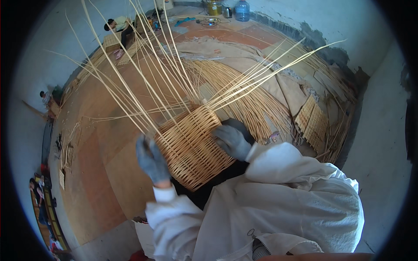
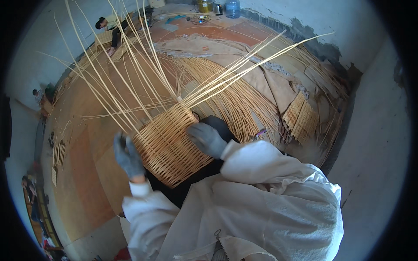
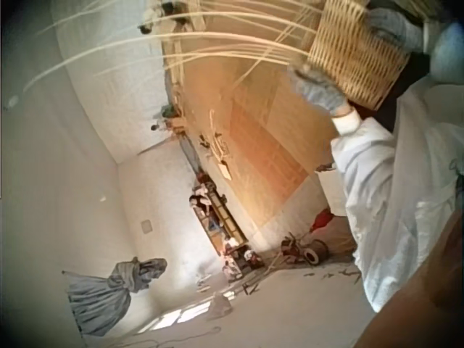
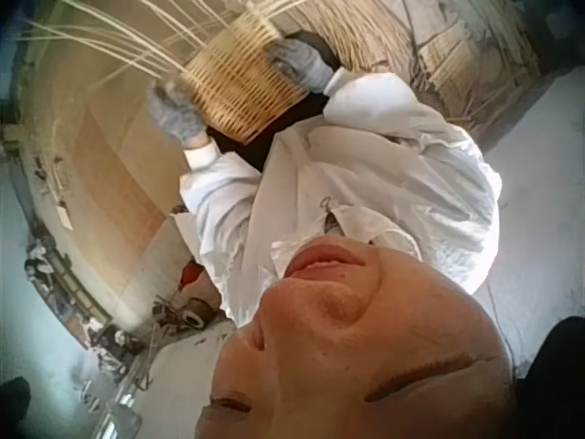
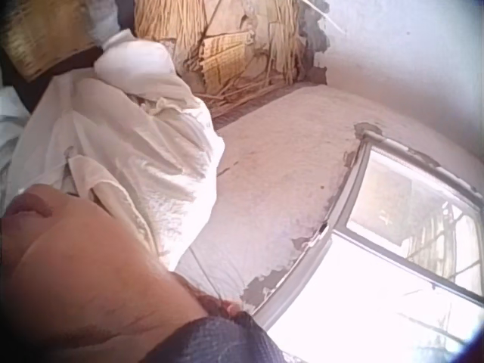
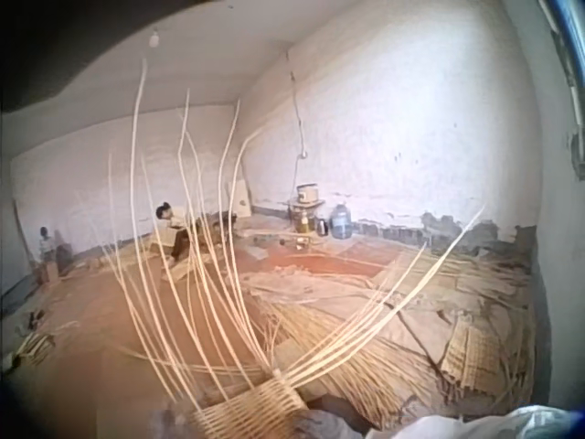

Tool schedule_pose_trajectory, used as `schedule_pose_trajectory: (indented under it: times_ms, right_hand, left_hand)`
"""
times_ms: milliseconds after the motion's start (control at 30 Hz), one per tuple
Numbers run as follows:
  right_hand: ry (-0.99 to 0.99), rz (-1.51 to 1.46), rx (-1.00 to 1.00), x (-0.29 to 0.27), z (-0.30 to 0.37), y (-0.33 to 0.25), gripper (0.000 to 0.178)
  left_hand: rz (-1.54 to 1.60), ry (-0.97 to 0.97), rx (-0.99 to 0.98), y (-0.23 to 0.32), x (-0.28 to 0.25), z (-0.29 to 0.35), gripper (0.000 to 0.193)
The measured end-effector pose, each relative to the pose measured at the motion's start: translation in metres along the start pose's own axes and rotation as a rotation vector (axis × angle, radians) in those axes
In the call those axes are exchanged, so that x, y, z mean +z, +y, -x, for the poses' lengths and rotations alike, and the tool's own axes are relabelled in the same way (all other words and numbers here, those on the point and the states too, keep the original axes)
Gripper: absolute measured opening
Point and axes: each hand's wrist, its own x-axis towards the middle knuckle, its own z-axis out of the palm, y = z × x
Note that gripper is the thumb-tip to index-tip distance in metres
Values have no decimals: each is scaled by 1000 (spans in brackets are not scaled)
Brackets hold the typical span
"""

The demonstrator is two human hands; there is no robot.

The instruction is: The person weaves a rectangular basket using thin bamboo strips, interlacing them through vertical stakes while seated on the floor. The person repeatedly adjusts the basket's orientation and tightens the weave by hand.

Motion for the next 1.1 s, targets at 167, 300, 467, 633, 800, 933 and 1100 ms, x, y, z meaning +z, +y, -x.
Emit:
schedule_pose_trajectory:
  times_ms: [167,300,467,633,800,933,1100]
  right_hand:
    - [-3,121,-53,-4,65,11,35]
    - [44,71,75,10,88,37,33]
    - [-6,57,52,10,84,37,32]
    - [-54,83,1,19,80,21,28]
    - [-76,129,-64,4,82,38,29]
    - [155,201,166,-62,40,29,23]
    - [364,322,357,-122,-86,122,39]
  left_hand:
    - [-439,-47,8,-57,-37,119,41]
    - [-470,-120,68,-51,-29,142,41]
    - [24,-265,240,51,22,72,33]
    - [-727,-659,-71,57,144,-28,38]
    - [-456,-486,-244,65,159,-28,57]
    - [311,-164,-713,90,92,-39,43]
    - [1093,115,-537,39,16,-99,25]
